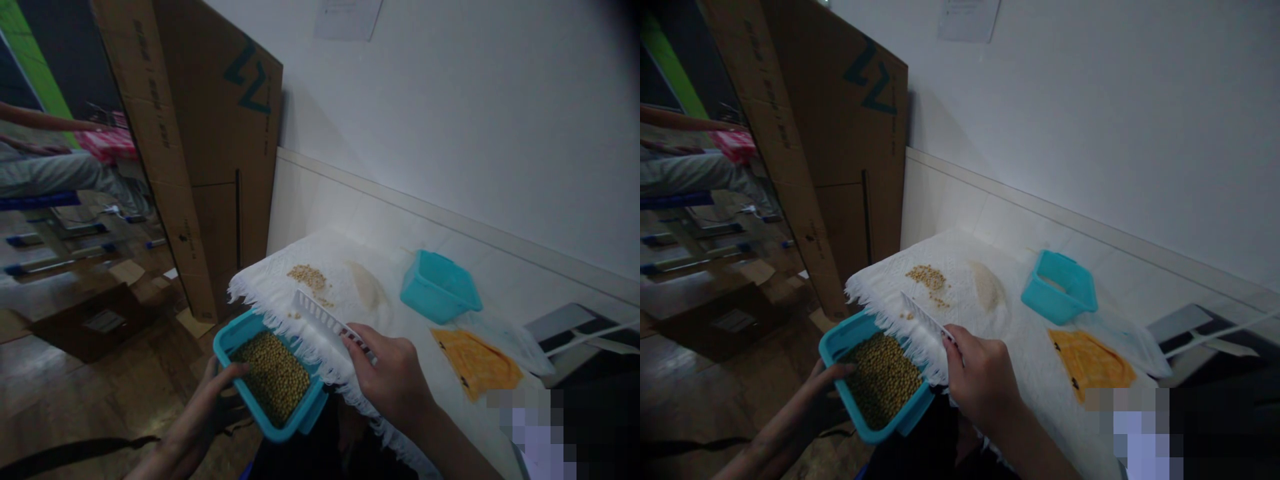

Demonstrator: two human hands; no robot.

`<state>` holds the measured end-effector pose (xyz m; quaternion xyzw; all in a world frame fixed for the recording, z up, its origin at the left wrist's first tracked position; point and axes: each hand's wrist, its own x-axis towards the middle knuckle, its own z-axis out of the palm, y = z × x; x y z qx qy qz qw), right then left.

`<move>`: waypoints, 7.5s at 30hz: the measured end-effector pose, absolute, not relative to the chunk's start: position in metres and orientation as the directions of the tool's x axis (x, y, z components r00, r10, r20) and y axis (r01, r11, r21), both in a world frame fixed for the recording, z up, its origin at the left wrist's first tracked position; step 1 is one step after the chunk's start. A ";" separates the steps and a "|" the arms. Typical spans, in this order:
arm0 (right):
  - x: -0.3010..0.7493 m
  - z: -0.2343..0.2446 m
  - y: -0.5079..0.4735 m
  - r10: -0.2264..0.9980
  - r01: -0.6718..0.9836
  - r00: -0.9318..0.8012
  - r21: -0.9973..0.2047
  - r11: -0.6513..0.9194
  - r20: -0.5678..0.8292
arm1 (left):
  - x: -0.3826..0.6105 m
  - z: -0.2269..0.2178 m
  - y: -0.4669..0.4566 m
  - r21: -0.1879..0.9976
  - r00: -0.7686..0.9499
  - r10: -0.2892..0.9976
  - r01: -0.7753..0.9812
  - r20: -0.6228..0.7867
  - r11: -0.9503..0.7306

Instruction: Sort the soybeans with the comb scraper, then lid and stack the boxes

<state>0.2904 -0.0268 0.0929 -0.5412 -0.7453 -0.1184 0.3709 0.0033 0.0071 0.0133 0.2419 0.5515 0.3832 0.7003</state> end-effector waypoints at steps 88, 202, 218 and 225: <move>0.322 0.103 -0.053 0.749 0.937 -0.117 -0.176 0.300 0.652 | 0.006 0.007 0.009 0.722 0.112 0.757 -0.237 -0.644 0.649; 0.333 0.132 -0.057 0.956 0.834 0.028 -0.534 0.138 0.290 | 0.009 0.006 -0.001 0.766 0.133 0.788 -0.188 -0.601 0.615; 0.323 0.134 -0.070 0.898 0.842 0.142 -0.527 0.112 0.417 | 0.010 -0.002 0.001 0.740 0.116 0.775 -0.240 -0.621 0.629; 0.314 0.136 -0.060 0.928 0.842 0.027 -0.509 0.180 0.372 | 0.010 0.000 0.001 0.747 0.158 0.786 -0.244 -0.598 0.618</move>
